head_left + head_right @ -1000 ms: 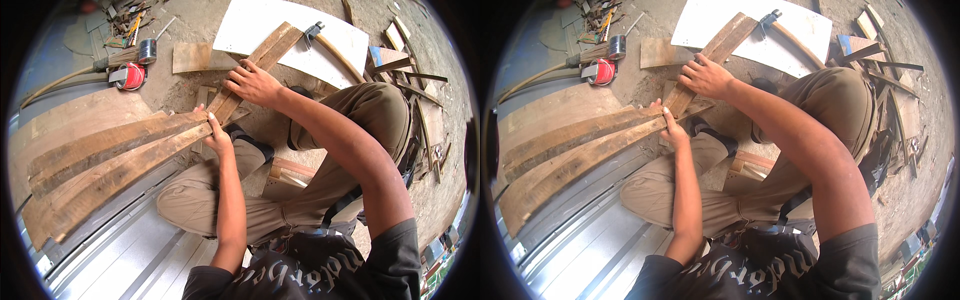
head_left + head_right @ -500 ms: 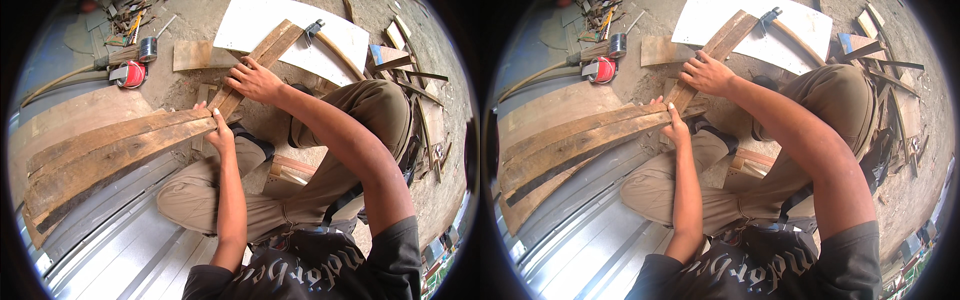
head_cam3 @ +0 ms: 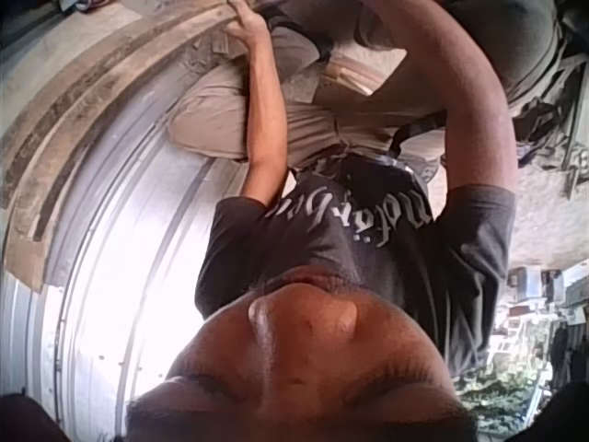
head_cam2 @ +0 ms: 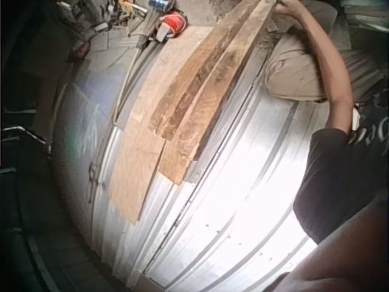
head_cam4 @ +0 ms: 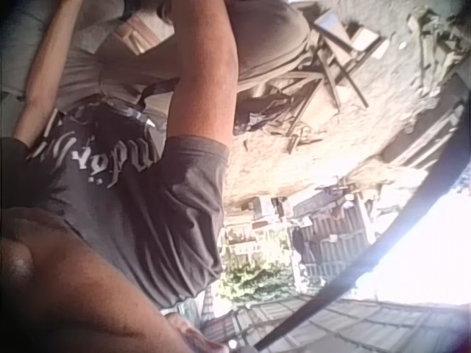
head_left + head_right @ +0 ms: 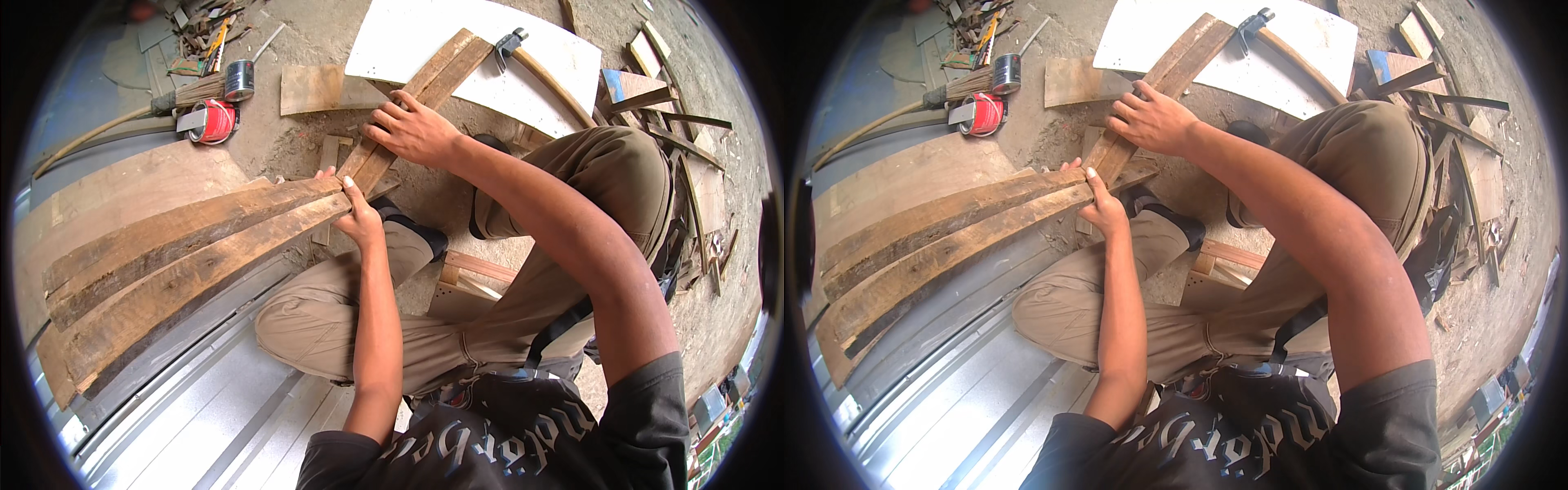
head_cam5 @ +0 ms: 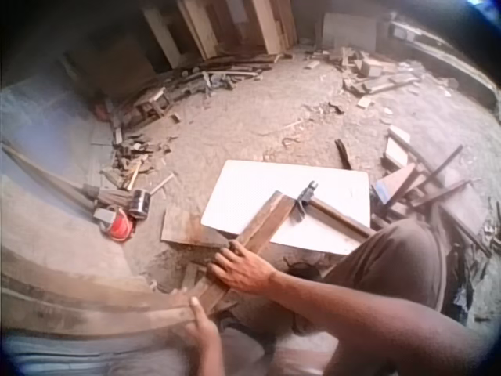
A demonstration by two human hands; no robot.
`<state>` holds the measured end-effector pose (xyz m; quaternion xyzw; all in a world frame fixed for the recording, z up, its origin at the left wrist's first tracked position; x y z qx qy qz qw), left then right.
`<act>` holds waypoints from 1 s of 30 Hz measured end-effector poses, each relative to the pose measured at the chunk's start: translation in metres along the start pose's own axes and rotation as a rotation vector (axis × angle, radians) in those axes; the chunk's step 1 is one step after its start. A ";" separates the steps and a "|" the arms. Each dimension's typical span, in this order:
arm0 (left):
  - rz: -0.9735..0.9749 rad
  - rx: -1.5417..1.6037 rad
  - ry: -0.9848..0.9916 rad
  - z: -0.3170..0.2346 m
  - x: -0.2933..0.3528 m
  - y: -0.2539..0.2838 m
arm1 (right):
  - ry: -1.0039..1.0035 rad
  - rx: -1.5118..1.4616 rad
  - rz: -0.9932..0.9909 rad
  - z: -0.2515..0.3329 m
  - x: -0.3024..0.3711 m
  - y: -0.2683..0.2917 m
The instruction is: The person sits on the floor and uses a hammer to split a long wooden plank into smaller pieces. They then align and fit the split pieces together, occasionally picking up nails from a plastic bag and hammering them into the wood.
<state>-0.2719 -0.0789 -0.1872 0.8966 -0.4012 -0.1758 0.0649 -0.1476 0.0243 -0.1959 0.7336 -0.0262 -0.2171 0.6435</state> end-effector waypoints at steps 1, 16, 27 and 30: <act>0.002 0.016 0.007 0.000 0.000 -0.001 | -0.003 0.000 0.001 -0.001 0.001 0.000; -0.007 -0.046 -0.037 -0.001 0.001 0.000 | -0.007 0.034 0.017 0.000 -0.002 0.000; -0.005 -0.069 -0.026 0.001 0.001 -0.003 | 0.019 0.037 0.035 0.001 -0.001 0.000; 0.021 -0.119 -0.045 0.004 0.002 -0.004 | 0.029 0.101 -0.003 0.001 0.000 0.004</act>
Point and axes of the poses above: each hand's wrist, its own x-axis away from the middle knuckle, its own y-axis out of the back of the hand, z = x × y, the point moved 8 cm from there along -x, towards the middle knuckle, and after that the axes turned 11 degrees about y, right-handed, at the moved point
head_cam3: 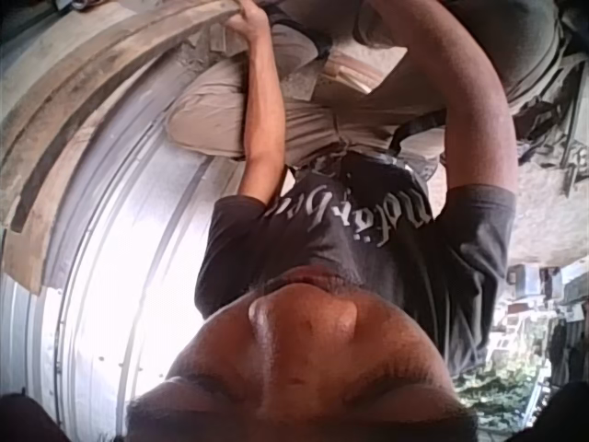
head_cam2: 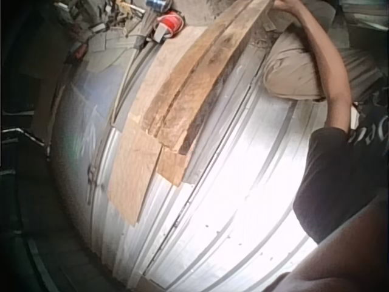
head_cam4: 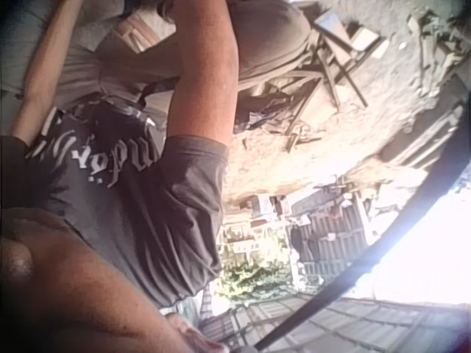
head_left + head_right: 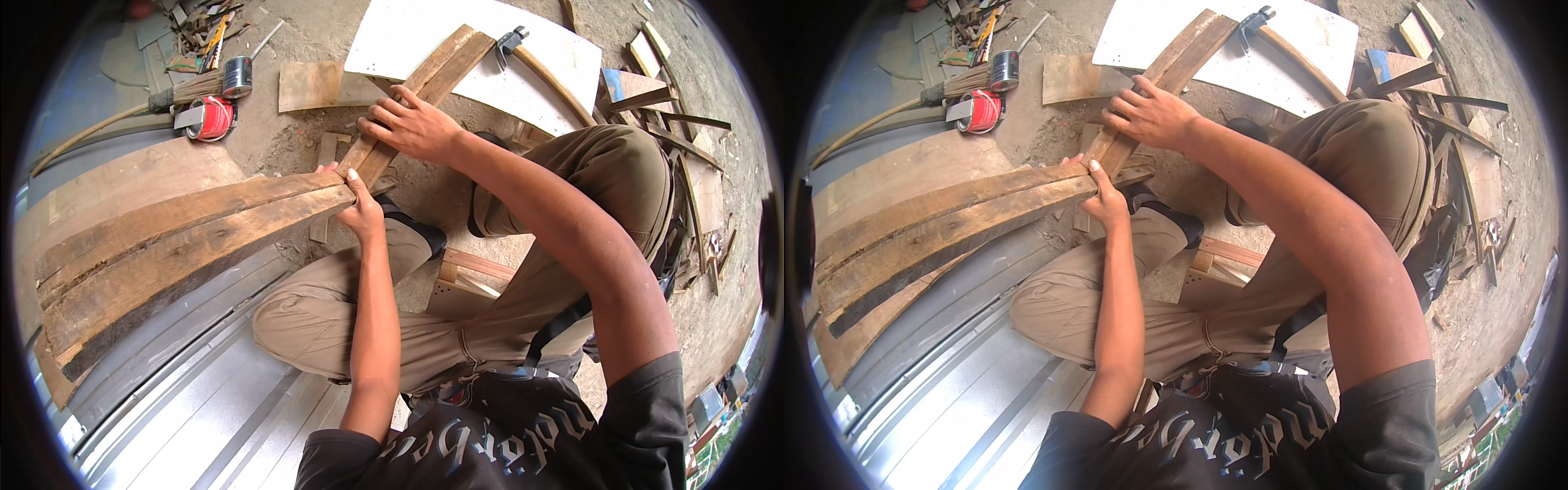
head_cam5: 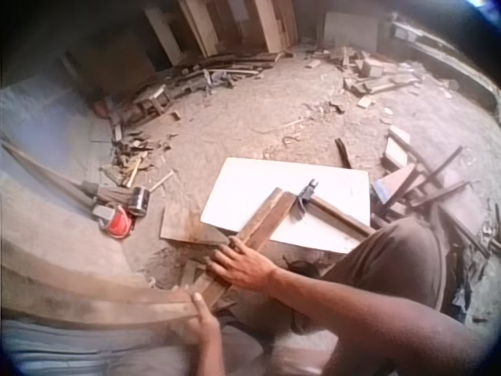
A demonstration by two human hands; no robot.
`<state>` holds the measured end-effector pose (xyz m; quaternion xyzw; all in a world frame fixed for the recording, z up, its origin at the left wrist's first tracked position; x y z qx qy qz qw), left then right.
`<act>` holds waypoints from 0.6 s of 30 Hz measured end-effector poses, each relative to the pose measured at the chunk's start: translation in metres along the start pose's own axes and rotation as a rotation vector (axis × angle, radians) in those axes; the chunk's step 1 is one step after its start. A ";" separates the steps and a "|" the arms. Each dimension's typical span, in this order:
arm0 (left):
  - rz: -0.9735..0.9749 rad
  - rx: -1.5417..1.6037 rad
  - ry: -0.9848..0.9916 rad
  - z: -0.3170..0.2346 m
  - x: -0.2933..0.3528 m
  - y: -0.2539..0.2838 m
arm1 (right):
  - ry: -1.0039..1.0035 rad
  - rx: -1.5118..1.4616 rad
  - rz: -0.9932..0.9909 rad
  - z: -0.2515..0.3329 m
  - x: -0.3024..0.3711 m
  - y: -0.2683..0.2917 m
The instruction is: The person sits on the floor and uses a hammer to split a long wooden plank into smaller pieces. They then align and fit the split pieces together, occasionally picking up nails from a plastic bag and hammering them into the wood.
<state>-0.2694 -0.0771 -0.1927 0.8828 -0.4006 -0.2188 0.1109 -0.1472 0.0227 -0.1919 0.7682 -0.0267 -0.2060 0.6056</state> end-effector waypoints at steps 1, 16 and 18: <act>0.012 -0.037 -0.015 0.001 0.000 0.000 | 0.000 -0.002 0.000 0.000 0.001 0.000; 0.064 0.118 0.016 0.012 0.004 -0.007 | 0.012 -0.070 0.007 -0.001 0.001 -0.004; 0.103 0.100 0.030 0.014 0.003 -0.009 | 0.005 -0.067 0.022 -0.001 0.002 -0.005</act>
Point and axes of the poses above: each hand's wrist, its own x-axis away from the middle knuckle, its own y-axis out of the back of the hand, z = x × y, the point moved 8 cm from there along -x, towards the middle knuckle, and after that the axes turned 11 degrees about y, right-handed, at the moved point
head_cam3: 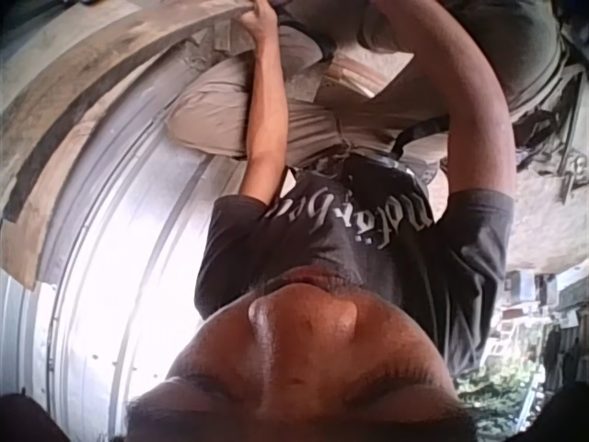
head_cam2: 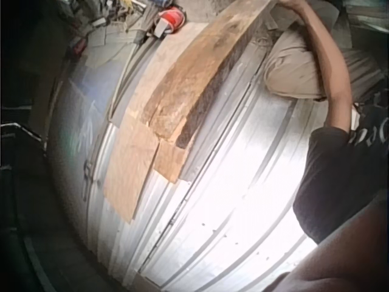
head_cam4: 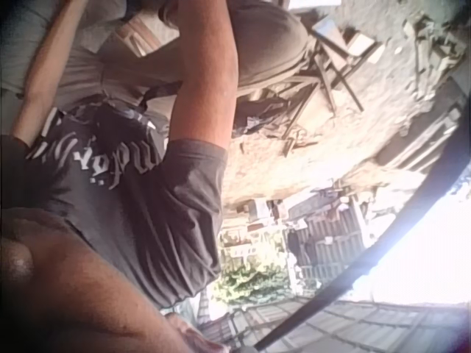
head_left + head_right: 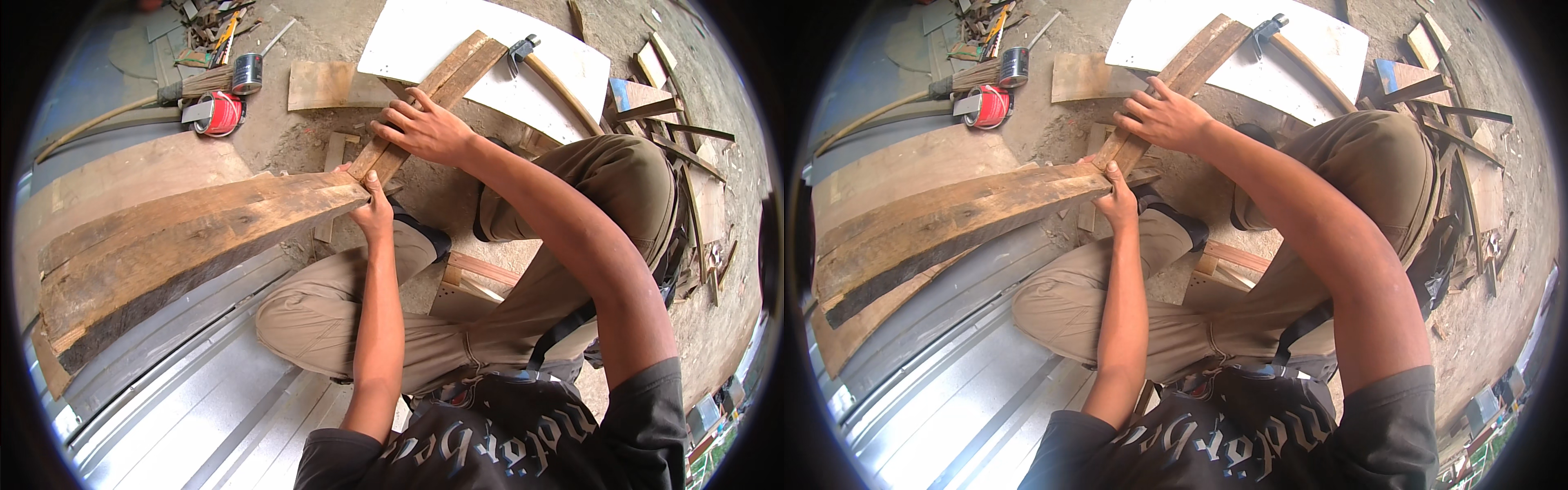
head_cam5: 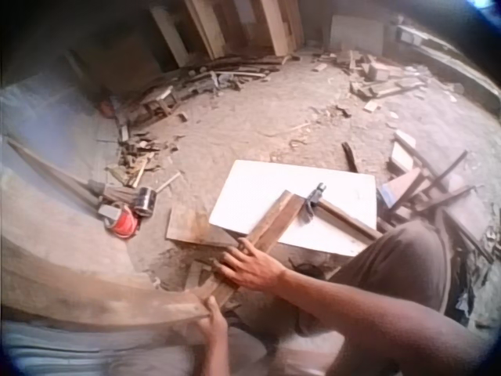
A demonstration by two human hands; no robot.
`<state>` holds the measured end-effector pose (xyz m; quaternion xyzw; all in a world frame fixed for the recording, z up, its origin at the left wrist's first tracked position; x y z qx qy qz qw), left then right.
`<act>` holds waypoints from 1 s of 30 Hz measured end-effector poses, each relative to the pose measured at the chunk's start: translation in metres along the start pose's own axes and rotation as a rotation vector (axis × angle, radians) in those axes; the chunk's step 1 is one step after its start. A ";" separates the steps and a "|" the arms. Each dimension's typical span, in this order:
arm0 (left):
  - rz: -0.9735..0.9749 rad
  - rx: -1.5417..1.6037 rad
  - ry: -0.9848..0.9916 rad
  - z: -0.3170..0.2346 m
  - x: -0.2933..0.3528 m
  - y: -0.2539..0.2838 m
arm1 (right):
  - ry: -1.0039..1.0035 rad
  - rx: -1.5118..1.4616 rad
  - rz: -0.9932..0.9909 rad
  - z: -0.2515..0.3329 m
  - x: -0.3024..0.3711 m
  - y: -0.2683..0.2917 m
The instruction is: The person sits on the floor and uses a hammer to split a long wooden plank into smaller pieces. They then align and fit the split pieces together, occasionally picking up nails from a plastic bag and hammering them into the wood.
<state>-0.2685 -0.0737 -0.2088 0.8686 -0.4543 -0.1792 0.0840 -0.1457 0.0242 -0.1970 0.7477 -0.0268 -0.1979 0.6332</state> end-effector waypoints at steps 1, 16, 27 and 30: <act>0.019 -0.009 0.008 0.001 -0.001 -0.001 | -0.004 0.005 0.007 0.000 0.000 0.000; 0.093 -0.104 -0.011 -0.009 0.000 -0.003 | -0.021 -0.023 0.058 0.002 -0.001 0.001; -0.002 -0.109 -0.082 -0.014 0.001 0.002 | -0.021 -0.016 0.013 0.003 -0.003 0.001; 0.060 -0.108 -0.034 0.002 0.001 0.004 | -0.023 0.001 0.014 0.002 -0.002 0.000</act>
Point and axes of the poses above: each hand's wrist, its own x-axis away from the middle knuckle, its own y-axis out of the back of the hand, z = x × y, the point moved 8 cm from there along -x, towards the middle knuckle, and after that the axes turned 11 degrees about y, right-handed, at the moved point
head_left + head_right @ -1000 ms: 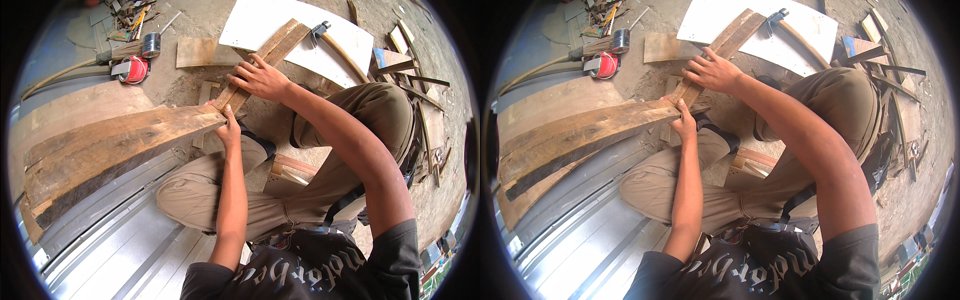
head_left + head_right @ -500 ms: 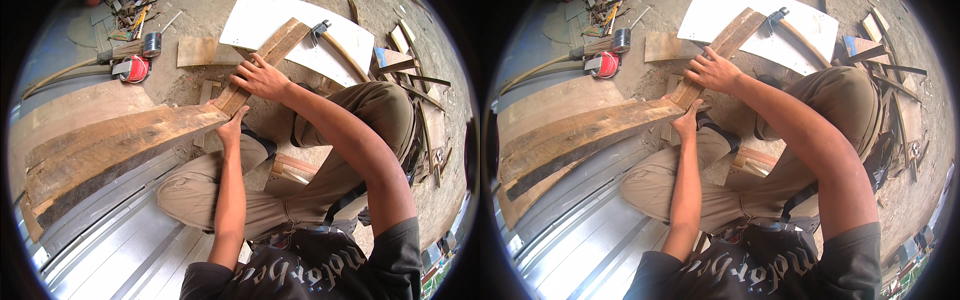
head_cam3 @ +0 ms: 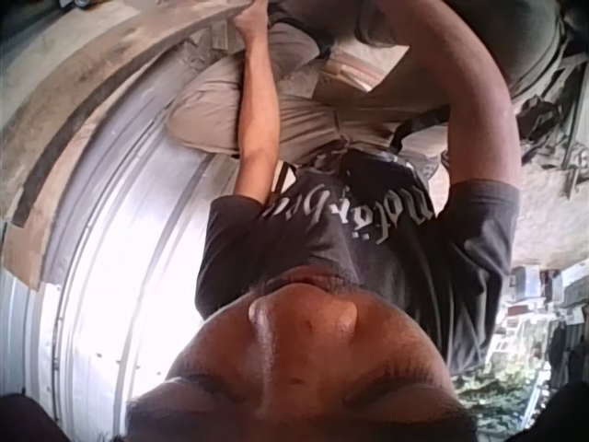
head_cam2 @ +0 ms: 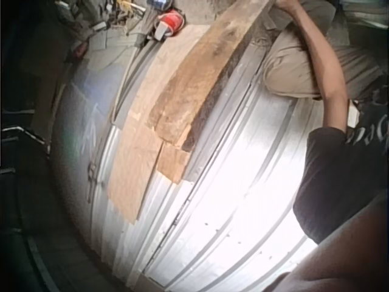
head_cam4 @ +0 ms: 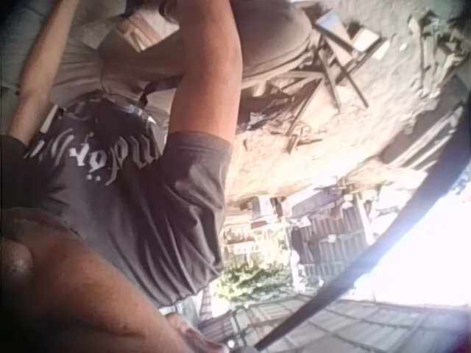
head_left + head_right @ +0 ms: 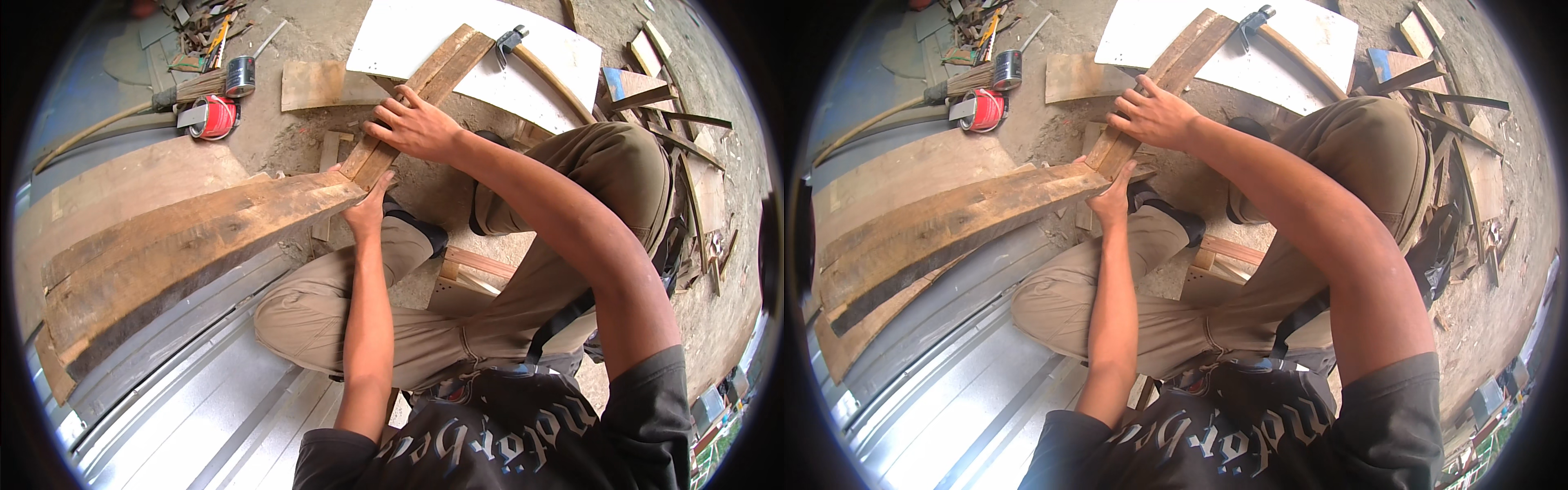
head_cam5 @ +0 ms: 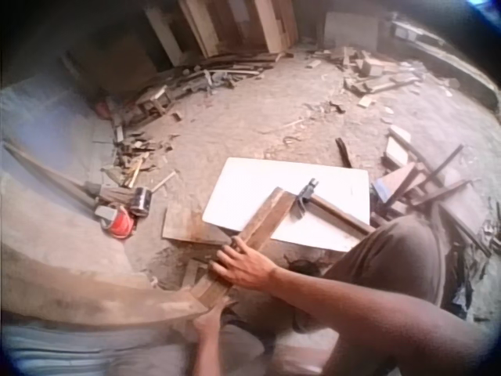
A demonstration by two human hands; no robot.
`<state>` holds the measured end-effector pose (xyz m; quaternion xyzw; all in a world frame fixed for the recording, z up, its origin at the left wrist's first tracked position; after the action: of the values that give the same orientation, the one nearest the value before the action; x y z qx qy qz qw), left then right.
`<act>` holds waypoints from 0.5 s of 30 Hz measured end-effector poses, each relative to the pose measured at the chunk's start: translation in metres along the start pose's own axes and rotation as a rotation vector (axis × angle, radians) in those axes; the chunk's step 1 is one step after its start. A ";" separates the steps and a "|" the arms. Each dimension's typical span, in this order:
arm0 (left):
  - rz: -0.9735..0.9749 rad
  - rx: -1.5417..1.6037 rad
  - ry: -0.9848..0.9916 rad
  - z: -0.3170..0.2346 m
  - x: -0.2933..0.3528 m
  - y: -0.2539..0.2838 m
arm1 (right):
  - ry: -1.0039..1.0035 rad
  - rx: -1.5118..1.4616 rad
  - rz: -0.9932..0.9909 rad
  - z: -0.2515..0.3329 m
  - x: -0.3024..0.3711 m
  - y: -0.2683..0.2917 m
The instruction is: The person sits on the floor and uses a hammer to split a long wooden plank into smaller pieces. They then align and fit the split pieces together, occasionally picking up nails from a plastic bag and hammering them into the wood.
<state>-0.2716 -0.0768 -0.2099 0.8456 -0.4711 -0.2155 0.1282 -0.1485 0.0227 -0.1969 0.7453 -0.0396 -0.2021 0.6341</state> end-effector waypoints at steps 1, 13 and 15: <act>0.036 -0.016 0.006 0.005 0.000 -0.001 | 0.000 0.000 0.001 0.000 0.001 0.000; -0.008 0.030 0.068 0.012 0.005 -0.005 | 0.015 -0.020 -0.020 0.001 0.001 0.000; -0.037 0.124 0.102 0.014 0.005 -0.005 | 0.014 -0.035 -0.028 -0.002 -0.001 0.003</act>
<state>-0.2723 -0.0786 -0.2256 0.8705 -0.4606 -0.1447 0.0954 -0.1477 0.0246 -0.1938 0.7359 -0.0213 -0.2064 0.6445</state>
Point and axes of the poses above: each hand's wrist, its own x-axis away from the middle knuckle, its own y-axis out of the back of the hand, z = x × y, the point moved 8 cm from there along -x, towards the middle knuckle, and after that the axes turned 11 degrees about y, right-handed, at the moved point
